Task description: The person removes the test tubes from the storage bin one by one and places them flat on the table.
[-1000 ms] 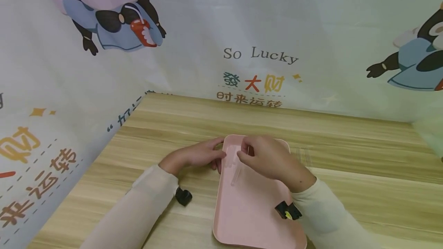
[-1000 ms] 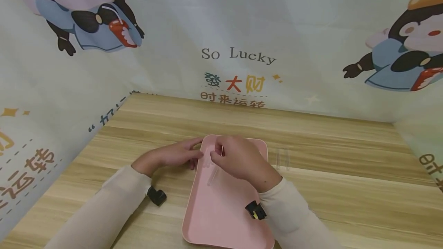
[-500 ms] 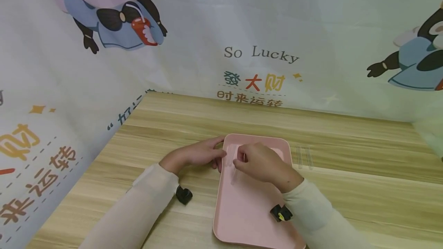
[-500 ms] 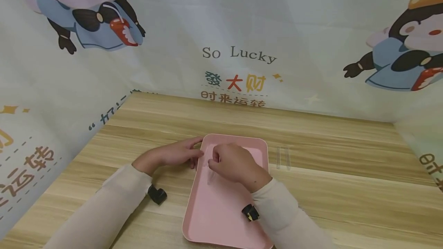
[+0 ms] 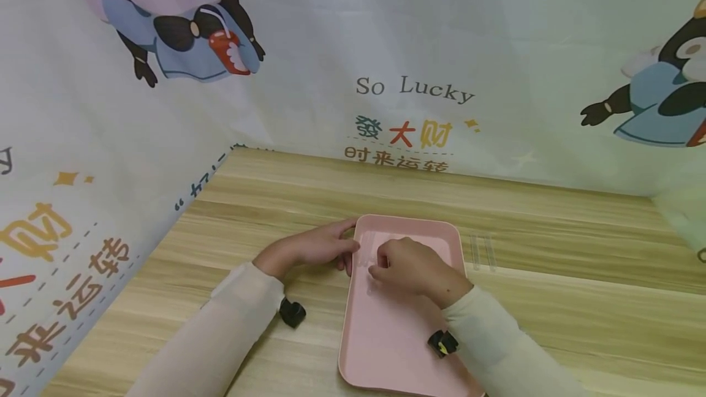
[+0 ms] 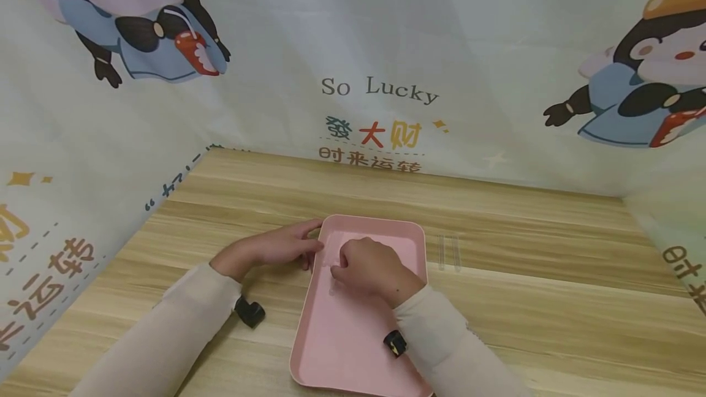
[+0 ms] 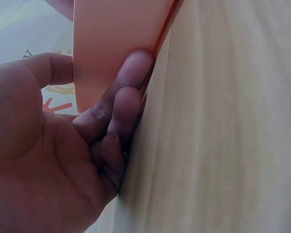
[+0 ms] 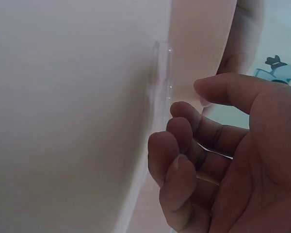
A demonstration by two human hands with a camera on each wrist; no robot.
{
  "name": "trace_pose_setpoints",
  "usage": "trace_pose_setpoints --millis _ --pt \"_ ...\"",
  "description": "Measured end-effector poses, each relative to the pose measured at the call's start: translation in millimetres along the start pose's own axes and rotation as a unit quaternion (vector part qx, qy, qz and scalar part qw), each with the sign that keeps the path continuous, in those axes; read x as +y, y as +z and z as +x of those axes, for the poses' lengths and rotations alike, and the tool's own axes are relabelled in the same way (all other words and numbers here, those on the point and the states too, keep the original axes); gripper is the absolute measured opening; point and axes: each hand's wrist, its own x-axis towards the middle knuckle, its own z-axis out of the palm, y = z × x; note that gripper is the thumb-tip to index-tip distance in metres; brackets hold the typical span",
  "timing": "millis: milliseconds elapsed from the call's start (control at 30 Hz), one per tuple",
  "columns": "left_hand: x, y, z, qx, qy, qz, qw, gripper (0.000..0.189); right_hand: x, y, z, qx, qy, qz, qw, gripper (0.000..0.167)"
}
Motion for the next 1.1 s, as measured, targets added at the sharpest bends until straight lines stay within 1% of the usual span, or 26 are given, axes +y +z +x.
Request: trace_pose_setpoints --millis 133,333,500,700,1100 --pt "-2.1 1.0 0.8 0.001 0.001 -0.005 1.0 0.06 1.1 3.8 -0.2 -0.003 0.004 -0.007 1.0 0.037" --pt "-4.4 1.9 -0.3 -0.01 -0.001 -0.005 0.9999 0.058 2.0 8.7 -2.2 -0.016 0.004 -0.011 0.9998 0.044" --pt "-1.4 -0.3 -1.7 -0.003 0.006 0.003 1.0 0.055 1.4 8.4 -0.7 -0.01 0.004 -0.026 0.9996 0.044" --pt "1.2 -0.2 -1.1 -0.004 -0.001 -0.002 1.0 0.057 2.7 9.7 0.6 -0.015 0.001 -0.034 0.9993 0.044" --pt "-0.8 -0.1 -0.3 0.0 0.003 0.003 1.0 0.057 2.2 7.2 -0.8 -0.023 0.0 -0.031 0.9992 0.04"
